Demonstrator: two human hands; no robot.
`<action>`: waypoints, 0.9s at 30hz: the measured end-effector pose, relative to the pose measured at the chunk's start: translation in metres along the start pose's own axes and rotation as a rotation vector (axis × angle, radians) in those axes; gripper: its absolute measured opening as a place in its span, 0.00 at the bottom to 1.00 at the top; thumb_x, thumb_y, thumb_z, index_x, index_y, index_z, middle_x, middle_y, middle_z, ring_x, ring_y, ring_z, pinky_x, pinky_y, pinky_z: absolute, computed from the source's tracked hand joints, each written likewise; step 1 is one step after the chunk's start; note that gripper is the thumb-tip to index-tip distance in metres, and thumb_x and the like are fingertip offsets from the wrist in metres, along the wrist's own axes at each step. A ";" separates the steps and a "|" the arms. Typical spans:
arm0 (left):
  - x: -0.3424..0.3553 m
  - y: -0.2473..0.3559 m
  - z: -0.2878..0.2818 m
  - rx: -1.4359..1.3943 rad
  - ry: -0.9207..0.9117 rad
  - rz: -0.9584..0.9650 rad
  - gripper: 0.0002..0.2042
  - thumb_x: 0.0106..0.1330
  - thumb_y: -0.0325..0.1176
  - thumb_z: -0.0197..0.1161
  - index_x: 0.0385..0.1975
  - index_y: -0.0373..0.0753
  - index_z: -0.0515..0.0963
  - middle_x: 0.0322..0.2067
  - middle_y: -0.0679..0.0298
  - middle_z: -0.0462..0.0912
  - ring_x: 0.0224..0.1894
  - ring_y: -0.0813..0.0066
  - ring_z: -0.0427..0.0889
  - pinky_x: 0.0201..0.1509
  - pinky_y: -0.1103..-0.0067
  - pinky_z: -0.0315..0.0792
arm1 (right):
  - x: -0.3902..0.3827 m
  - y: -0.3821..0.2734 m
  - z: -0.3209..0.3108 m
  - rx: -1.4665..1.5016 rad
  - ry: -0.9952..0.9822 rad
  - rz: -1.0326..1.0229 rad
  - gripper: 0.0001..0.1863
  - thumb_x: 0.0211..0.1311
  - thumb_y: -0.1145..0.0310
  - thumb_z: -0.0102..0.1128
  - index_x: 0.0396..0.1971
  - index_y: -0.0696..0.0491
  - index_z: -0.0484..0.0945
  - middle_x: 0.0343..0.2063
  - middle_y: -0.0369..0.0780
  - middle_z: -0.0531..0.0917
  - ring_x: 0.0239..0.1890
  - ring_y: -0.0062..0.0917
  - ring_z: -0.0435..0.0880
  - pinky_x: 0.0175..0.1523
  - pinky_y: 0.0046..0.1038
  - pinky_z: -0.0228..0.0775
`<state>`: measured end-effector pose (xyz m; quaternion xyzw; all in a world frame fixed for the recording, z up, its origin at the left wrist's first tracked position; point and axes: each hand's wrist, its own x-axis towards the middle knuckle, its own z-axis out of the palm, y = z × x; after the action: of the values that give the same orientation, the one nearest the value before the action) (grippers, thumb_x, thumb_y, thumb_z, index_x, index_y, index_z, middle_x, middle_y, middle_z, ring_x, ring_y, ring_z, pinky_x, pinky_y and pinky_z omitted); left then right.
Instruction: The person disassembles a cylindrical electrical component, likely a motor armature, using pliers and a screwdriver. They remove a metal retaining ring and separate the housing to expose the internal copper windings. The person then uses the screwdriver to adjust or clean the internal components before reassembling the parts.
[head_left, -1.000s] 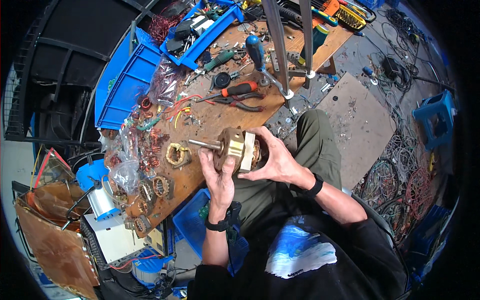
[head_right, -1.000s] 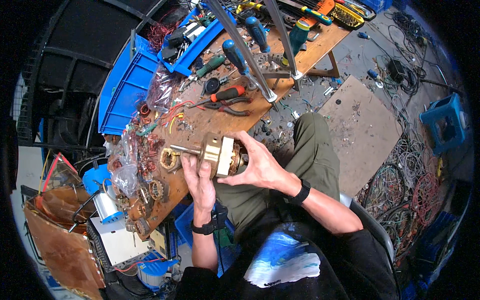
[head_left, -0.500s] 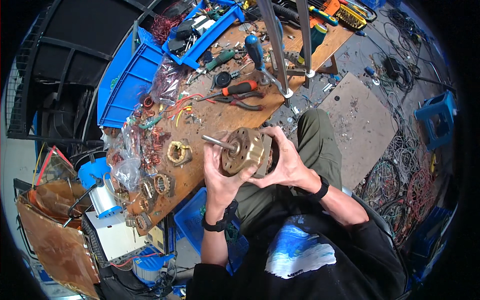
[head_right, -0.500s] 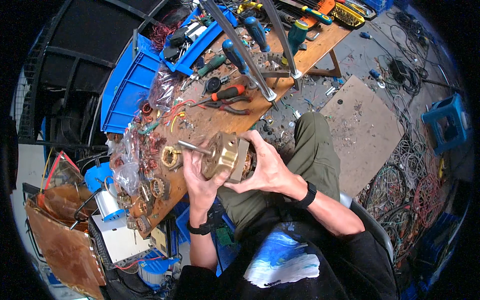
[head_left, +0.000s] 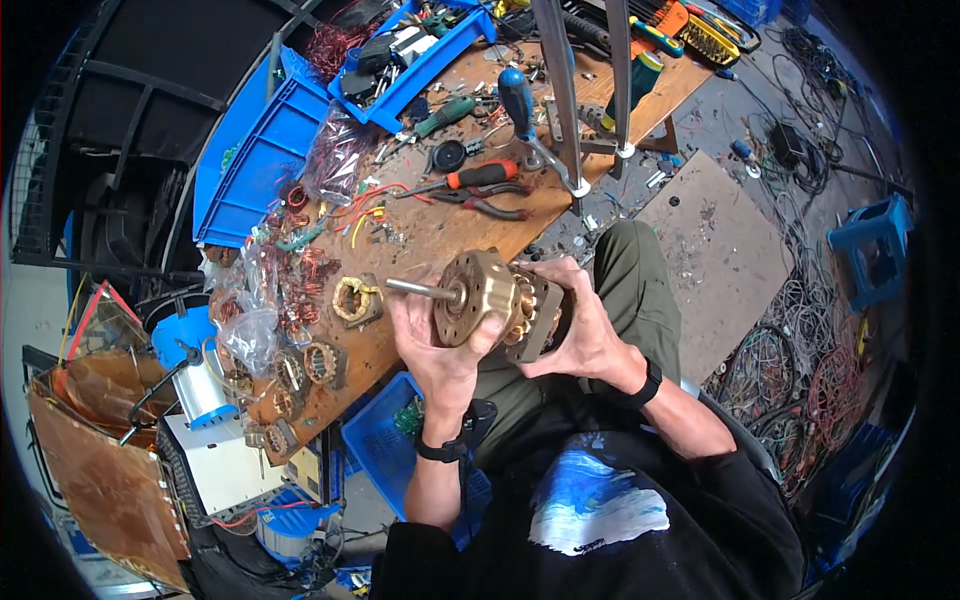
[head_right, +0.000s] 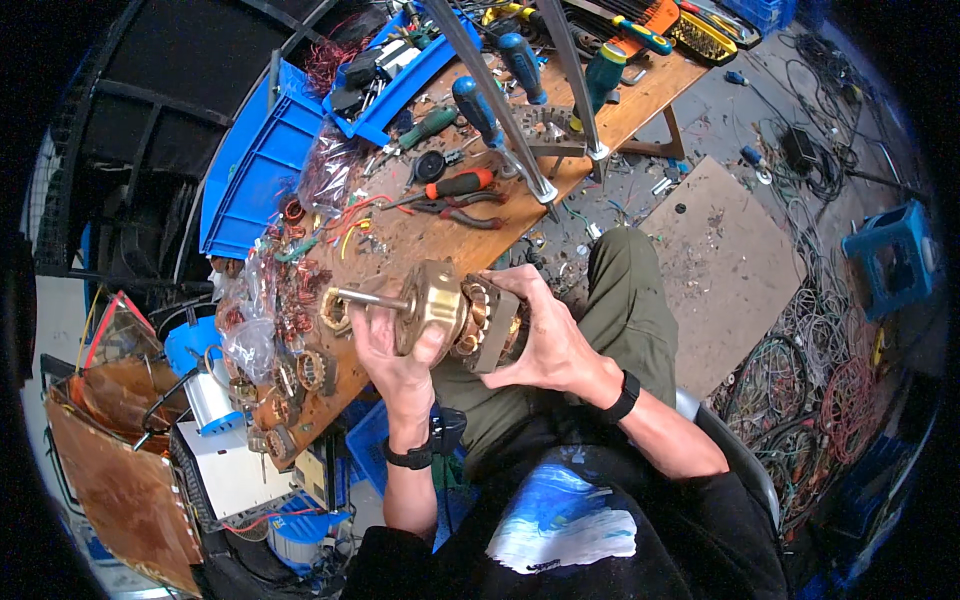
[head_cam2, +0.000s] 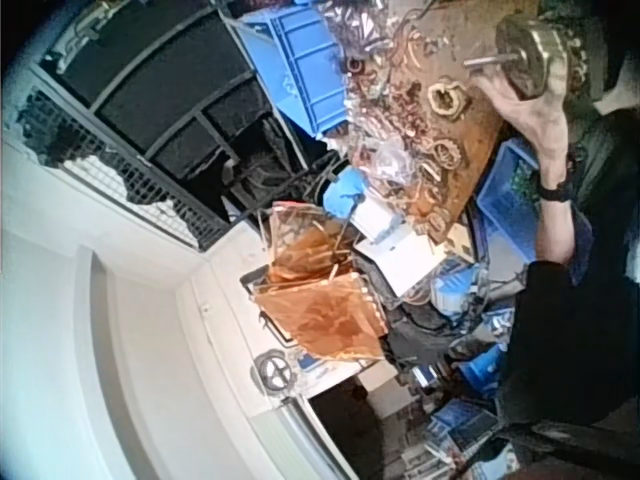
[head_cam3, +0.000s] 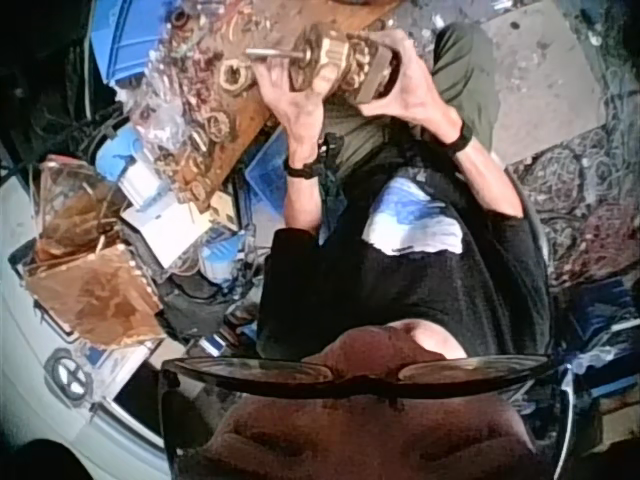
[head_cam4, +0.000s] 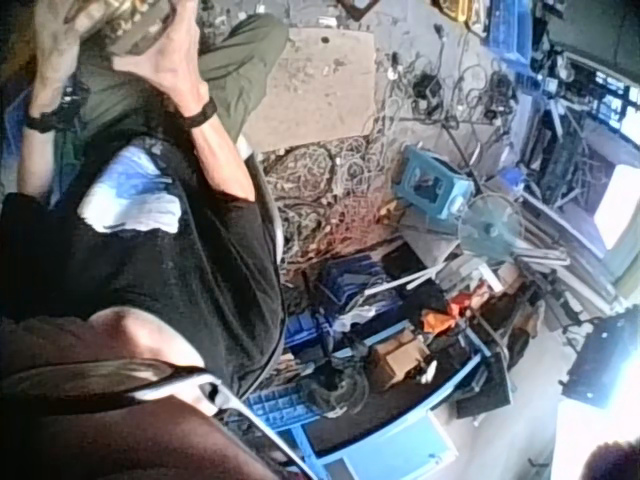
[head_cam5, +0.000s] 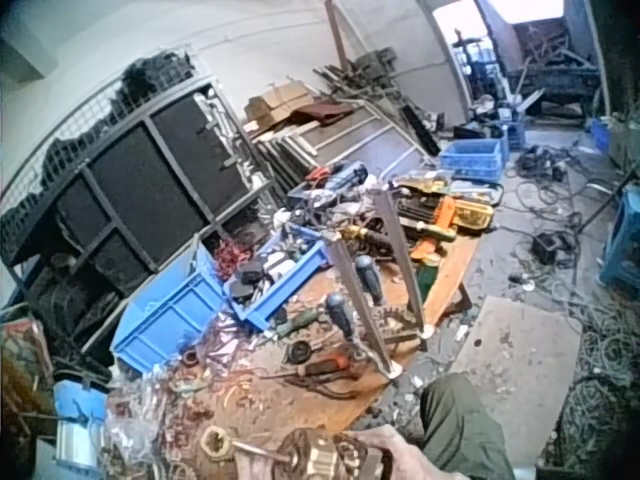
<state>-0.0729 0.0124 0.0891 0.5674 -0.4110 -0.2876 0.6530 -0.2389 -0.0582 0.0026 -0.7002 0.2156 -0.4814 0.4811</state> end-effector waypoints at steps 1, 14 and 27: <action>0.000 0.002 0.002 0.000 -0.005 -0.007 0.47 0.51 0.38 0.88 0.68 0.33 0.63 0.57 0.55 0.76 0.61 0.66 0.79 0.68 0.68 0.74 | 0.000 0.000 0.001 0.026 0.015 0.008 0.52 0.34 0.63 0.92 0.61 0.59 0.67 0.60 0.49 0.79 0.64 0.41 0.81 0.69 0.38 0.73; 0.018 -0.011 -0.016 -0.186 -0.012 -0.145 0.39 0.64 0.37 0.78 0.71 0.35 0.64 0.62 0.50 0.78 0.64 0.63 0.79 0.72 0.67 0.71 | 0.014 -0.025 0.006 0.071 -0.018 0.312 0.52 0.39 0.52 0.89 0.62 0.59 0.68 0.52 0.49 0.80 0.54 0.38 0.83 0.63 0.38 0.75; 0.007 0.008 -0.016 -0.017 -0.143 -0.018 0.42 0.55 0.41 0.86 0.65 0.33 0.66 0.58 0.52 0.79 0.59 0.67 0.81 0.66 0.69 0.75 | 0.003 -0.007 -0.006 0.437 -0.157 0.338 0.50 0.53 0.46 0.78 0.68 0.62 0.67 0.59 0.44 0.77 0.64 0.29 0.75 0.73 0.34 0.64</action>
<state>-0.0558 0.0158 0.0978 0.5437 -0.4489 -0.3367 0.6241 -0.2440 -0.0608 0.0105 -0.5692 0.1828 -0.3738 0.7092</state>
